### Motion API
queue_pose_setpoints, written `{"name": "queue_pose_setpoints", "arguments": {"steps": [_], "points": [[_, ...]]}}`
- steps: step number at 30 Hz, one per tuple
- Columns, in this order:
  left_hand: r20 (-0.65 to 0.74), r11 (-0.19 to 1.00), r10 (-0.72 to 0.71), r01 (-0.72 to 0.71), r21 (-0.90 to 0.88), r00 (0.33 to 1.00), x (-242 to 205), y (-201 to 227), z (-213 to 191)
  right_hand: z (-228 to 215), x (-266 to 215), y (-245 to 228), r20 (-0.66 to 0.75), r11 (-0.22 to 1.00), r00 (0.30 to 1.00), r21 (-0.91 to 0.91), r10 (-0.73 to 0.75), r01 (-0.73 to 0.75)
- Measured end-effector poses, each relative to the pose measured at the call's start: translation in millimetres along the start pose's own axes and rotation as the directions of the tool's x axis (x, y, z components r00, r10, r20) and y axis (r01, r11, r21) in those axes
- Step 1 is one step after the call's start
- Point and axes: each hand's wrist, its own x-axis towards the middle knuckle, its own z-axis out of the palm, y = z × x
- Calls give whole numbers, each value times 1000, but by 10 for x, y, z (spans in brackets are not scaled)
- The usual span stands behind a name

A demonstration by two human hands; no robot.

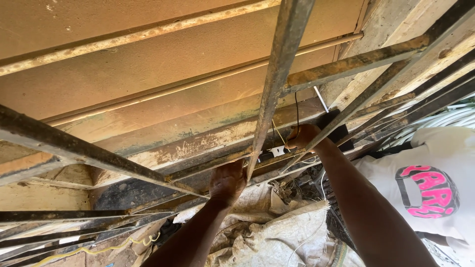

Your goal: Repairing an electrical plug on an extension cord using a screwdriver at a workbench.

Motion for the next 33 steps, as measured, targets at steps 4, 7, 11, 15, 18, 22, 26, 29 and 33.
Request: {"name": "queue_pose_setpoints", "arguments": {"steps": [4, 7, 11, 15, 18, 22, 26, 29, 33], "points": [[37, 999, -21, 23, -46, 999, -42, -17, 37, -55, -17, -20, 162, 999, 987, 41, -15, 9], [397, 986, -144, 163, -14, 906, 635, 426, -1120, 7, 162, 101, 235, 998, 971, 46, -42, 32], [70, 996, -55, 60, -70, 996, -89, -59, 158, 255, 427, 320, 254, 998, 965, -9, -61, 66], [63, 999, -43, 45, -26, 997, -18, -9, -21, 166, 401, 226, 235, 996, 969, -35, -72, 82], [52, 998, -35, 38, -50, 998, 3, 13, -108, 80, 296, 117, 267, 981, 958, -133, -102, 142], [-11, 995, -22, 20, -100, 1000, 37, 38, -144, 218, 496, 312, 277, 973, 949, -130, -148, 190], [-47, 995, -14, 9, -102, 999, 55, 47, -120, 310, 636, 455, 313, 966, 931, -116, -186, 232], [-56, 996, -19, 14, -83, 998, 67, 84, -205, 328, 659, 417, 338, 912, 914, -260, -222, 318], [-27, 996, -17, 15, -89, 999, 165, 134, -392, 370, 689, 431, 362, 882, 899, -299, -248, 364]]}}
